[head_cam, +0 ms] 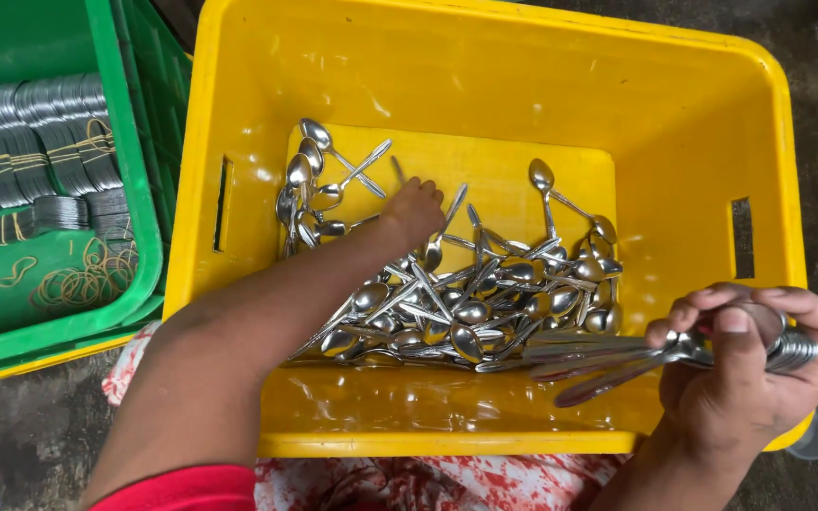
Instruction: Picking up loose metal spoons, stacking them into neat bundles, and securing them with rubber bands.
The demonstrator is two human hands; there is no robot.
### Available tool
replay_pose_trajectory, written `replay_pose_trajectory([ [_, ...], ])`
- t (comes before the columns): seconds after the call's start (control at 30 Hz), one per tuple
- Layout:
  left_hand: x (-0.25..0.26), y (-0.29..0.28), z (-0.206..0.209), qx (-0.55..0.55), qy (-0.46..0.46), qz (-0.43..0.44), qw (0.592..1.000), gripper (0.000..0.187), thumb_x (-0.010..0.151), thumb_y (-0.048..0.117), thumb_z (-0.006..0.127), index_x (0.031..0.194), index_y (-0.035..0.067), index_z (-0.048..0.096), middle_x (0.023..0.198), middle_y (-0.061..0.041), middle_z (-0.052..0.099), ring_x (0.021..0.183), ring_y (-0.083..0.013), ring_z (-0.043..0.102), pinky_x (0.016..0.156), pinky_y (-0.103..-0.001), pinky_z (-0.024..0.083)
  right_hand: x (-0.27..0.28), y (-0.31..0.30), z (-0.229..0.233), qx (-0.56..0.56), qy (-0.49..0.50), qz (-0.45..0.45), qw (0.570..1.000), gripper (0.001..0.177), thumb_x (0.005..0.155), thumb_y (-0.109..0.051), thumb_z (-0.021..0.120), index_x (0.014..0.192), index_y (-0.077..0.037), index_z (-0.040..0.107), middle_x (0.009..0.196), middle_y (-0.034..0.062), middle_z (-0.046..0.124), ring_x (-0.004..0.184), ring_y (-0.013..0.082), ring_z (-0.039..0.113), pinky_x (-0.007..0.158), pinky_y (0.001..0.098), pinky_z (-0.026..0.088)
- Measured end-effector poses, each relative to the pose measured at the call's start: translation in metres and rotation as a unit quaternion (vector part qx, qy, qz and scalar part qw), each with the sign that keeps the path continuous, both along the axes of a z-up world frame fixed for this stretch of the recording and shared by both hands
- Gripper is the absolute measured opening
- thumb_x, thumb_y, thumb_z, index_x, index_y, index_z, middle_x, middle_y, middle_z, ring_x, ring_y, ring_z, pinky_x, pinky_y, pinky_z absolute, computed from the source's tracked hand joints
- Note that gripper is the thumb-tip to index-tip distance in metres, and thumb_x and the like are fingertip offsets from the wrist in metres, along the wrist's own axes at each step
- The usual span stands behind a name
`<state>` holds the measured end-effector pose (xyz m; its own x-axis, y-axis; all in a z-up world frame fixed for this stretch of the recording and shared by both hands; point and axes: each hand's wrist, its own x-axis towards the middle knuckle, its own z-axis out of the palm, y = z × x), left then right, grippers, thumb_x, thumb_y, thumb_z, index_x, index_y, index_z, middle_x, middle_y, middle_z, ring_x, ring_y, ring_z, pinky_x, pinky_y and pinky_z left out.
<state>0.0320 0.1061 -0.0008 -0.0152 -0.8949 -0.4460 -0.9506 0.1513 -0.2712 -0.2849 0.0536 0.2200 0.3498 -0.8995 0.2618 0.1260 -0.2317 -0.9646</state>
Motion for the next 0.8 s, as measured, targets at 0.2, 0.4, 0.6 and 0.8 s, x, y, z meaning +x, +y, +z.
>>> replay_pose_trajectory([
  [0.2, 0.020, -0.011, 0.031, -0.075, 0.344, 0.148, 0.924, 0.039, 0.099, 0.049, 0.067, 0.083, 0.013, 0.066, 0.076, -0.004, 0.066, 0.062, -0.0195, 0.062, 0.065, -0.038, 0.052, 0.001, -0.005, -0.008, -0.011, 0.060, 0.032, 0.998, 0.035, 0.097, -0.001, 0.074, 0.125, -0.007, 0.054, 0.104, 0.0105, 0.065, 0.081, 0.0138, 0.065, 0.070, 0.0206, 0.060],
  [0.4, -0.073, -0.004, 0.229, -0.097, 0.671, 0.096, 0.729, 0.022, 0.092, 0.032, 0.062, 0.108, 0.029, 0.077, 0.095, -0.001, 0.085, 0.060, -0.0062, 0.079, 0.047, -0.022, 0.056, 0.007, -0.002, -0.004, 0.045, 0.043, 0.076, 0.995, 0.049, 0.075, -0.001, 0.080, 0.113, -0.007, 0.050, 0.137, 0.0162, 0.061, 0.112, 0.0210, 0.070, 0.096, 0.0236, 0.063],
  [0.6, -0.136, -0.006, 0.235, -0.312, 0.488, -0.082, 0.811, 0.060, 0.076, 0.067, 0.065, 0.066, 0.008, 0.070, 0.057, -0.013, 0.066, 0.040, -0.0311, 0.060, 0.046, -0.050, 0.048, -0.017, -0.006, -0.019, 0.101, -0.071, 0.085, 0.989, 0.032, 0.089, 0.000, 0.063, 0.119, -0.010, 0.056, 0.109, 0.0034, 0.064, 0.101, 0.0089, 0.064, 0.100, 0.0201, 0.055],
  [0.8, -0.081, -0.017, 0.188, -0.192, 0.526, 0.004, 0.828, 0.049, 0.097, 0.054, 0.051, 0.062, 0.019, 0.057, 0.052, 0.003, 0.047, 0.043, -0.0143, 0.045, 0.047, -0.038, 0.039, -0.024, -0.023, -0.014, 0.190, -0.187, 0.082, 0.960, 0.026, 0.103, -0.015, 0.061, 0.129, -0.013, 0.064, 0.112, 0.0112, 0.072, 0.100, 0.0259, 0.073, 0.072, 0.0316, 0.064],
])
